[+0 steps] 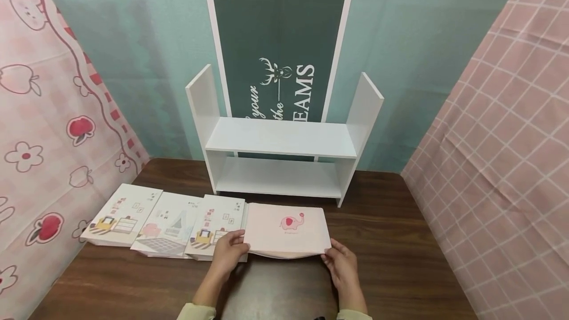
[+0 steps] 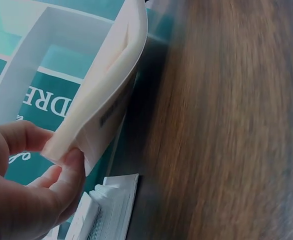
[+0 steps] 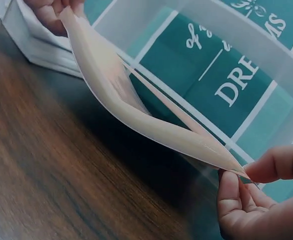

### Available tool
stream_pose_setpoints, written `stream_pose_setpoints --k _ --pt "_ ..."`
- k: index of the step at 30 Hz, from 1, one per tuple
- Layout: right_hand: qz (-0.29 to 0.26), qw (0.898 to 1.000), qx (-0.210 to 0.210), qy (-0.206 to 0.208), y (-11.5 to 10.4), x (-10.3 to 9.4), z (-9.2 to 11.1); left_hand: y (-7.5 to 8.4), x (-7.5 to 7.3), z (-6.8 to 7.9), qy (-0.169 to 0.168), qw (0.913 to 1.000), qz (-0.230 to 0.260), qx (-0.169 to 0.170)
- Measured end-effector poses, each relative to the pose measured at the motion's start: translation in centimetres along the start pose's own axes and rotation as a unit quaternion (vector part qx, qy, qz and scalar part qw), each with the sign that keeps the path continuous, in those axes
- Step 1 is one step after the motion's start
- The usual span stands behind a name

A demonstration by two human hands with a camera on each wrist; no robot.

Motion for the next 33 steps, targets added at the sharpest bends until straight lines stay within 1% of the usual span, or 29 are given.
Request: stream_pose_setpoints --k 4,6,8,11,14,15,16,18,21,22,25,27,28,29,33 --pt "-0.046 0.999 0.022 -0.018 0.0 0.1 0.4 0.0 0.0 0.4 0.013 0.9995 0.027 0.008" --pt "-0.058 0.998 0.028 -0.030 0.0 0.2 0.6 0.0 -0.1 0.5 0.018 0.9991 0.036 0.009" --pt "-0.057 0.997 0.030 -0.041 -0.1 0.3 0.8 0.0 -0.2 0.7 0.022 0.9987 0.045 0.011" --pt "-0.063 0.996 0.025 -0.060 -0.4 0.6 1.2 0.1 -0.4 0.8 0.023 0.9979 0.059 0.009" --pt "-0.086 0.992 0.016 -0.087 -0.9 0.8 1.5 0.5 -0.6 0.8 0.015 0.9974 0.070 0.009" --pt "-0.095 0.990 0.013 -0.099 -1.1 0.9 1.7 1.2 -0.7 1.0 0.011 0.9972 0.073 0.012" --pt "-0.101 0.989 0.009 -0.112 -1.3 0.9 1.8 1.4 -0.8 1.0 0.007 0.9972 0.073 0.014" --pt "-0.111 0.984 0.010 -0.136 -1.7 0.9 2.1 1.8 -0.9 1.1 -0.001 0.9970 0.074 0.020" --pt "-0.117 0.975 0.021 -0.186 -2.4 1.0 2.5 2.6 -1.1 1.2 -0.007 0.9966 0.077 0.028" --pt "-0.120 0.971 0.025 -0.205 -2.6 1.1 2.6 2.3 -1.2 1.0 -0.009 0.9965 0.078 0.028" --pt "-0.132 0.954 0.031 -0.266 -3.3 1.5 2.9 3.1 -1.5 1.1 -0.010 0.9963 0.079 0.032" --pt "-0.138 0.948 0.030 -0.285 -3.6 1.8 3.2 3.7 -1.7 1.2 -0.014 0.9964 0.075 0.036" --pt "-0.139 0.947 0.030 -0.289 -3.8 2.0 3.3 3.9 -1.8 1.2 -0.017 0.9964 0.075 0.036" --pt "-0.137 0.949 0.029 -0.282 -3.9 2.1 3.4 4.2 -1.9 1.2 -0.020 0.9964 0.073 0.036" --pt "-0.129 0.966 0.040 -0.222 -4.6 2.8 3.9 5.0 -2.3 1.1 -0.029 0.9961 0.076 0.035"
Point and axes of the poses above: each hand's wrist, its own z-axis away from the middle knuckle, its own x-axis out of the palm, y = z × x, the point moved 4 cm from there along -z, towards the middle knuckle, and after that the axes turned 6 degrees about x, right-handed, at the moved point
